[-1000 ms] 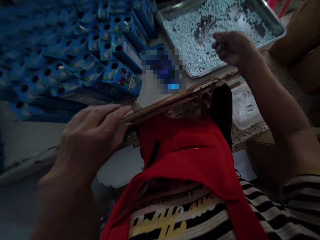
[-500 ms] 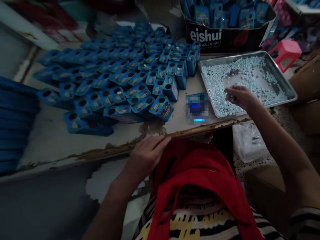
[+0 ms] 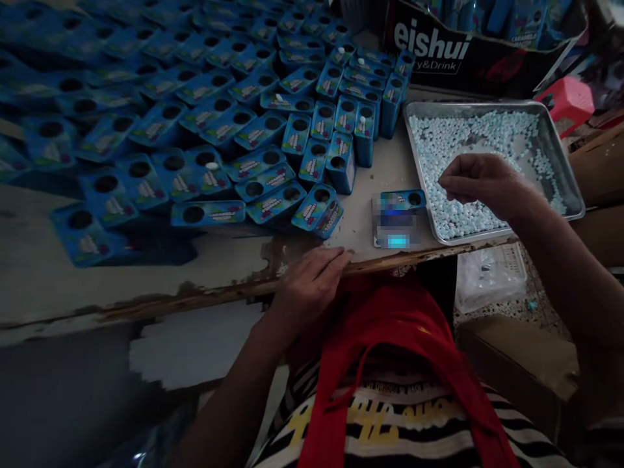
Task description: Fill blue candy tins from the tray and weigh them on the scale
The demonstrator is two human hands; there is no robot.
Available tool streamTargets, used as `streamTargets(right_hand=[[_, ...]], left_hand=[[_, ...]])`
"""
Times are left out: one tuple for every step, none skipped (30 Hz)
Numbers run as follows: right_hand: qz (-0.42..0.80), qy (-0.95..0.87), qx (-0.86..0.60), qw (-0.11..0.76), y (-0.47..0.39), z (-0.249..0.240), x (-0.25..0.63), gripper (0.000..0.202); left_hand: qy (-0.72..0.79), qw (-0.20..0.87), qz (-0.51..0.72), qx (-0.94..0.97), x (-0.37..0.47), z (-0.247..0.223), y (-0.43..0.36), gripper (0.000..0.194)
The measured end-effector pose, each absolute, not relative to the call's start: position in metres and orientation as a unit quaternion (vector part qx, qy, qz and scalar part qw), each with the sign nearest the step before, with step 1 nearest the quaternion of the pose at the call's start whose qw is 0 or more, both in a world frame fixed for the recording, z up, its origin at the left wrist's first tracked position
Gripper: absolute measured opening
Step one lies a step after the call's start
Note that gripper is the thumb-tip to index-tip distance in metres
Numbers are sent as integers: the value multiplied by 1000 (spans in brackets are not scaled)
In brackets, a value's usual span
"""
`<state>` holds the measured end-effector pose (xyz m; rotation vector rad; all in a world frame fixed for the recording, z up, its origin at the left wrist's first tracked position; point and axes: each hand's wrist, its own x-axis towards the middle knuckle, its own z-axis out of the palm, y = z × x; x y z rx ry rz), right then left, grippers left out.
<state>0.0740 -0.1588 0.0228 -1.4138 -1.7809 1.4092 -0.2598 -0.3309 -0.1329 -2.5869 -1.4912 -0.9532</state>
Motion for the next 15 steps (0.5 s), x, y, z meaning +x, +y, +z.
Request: streamTargets(right_hand=[[512,-649,-514,228,-160,24,69,30],[513,-649,-515,226,-161,24,65,29],[515,-648,-515,223,-161,24,61,29],[516,-649,-514,221,-161,23,57,27],[516,-651,-512,218,-161,22,53,27],[514,-655,-510,215,-161,21,49,26],[511,-661,-508,210,-160,19,46,26],[507,-668,-505,204,-160,17,43,27],[503,-674,-503,200,-159,15,41,28],[499,-680,-500,198,-157,13,41,31],[493,-684,-500,200,-155,11,43,33],[482,-687,-504,207,-152,9,48,36],[462,-690,-514,216,-148,6,56,38],[431,-698,-528,222,-145,3,66,40],[387,-711,-544,220,-142,-2,79,41]], left_hand=[[-477,-6,-308,-823,-258,-134,-330,37],[-475,-11,-316,-821,-256,-134,-329,38],[-472,-10,-327,-819,-253,-134,-327,38],[-466,-1,-339,-818,-250,-132,-324,37],[-459,14,-350,-817,-247,-129,-321,36],[-455,30,-359,-814,-243,-125,-318,36],[-452,44,-369,-811,-239,-120,-315,36],[-452,54,-381,-805,-235,-115,-311,36],[-453,57,-395,-797,-231,-109,-307,37],[-454,56,-412,-788,-227,-105,-303,38],[-458,51,-428,-778,-223,-100,-297,39],[-465,46,-438,-768,-218,-97,-290,40],[-475,42,-442,-760,-211,-94,-282,40],[-488,37,-436,-755,-203,-91,-273,41],[-500,31,-421,-756,-193,-88,-263,46]])
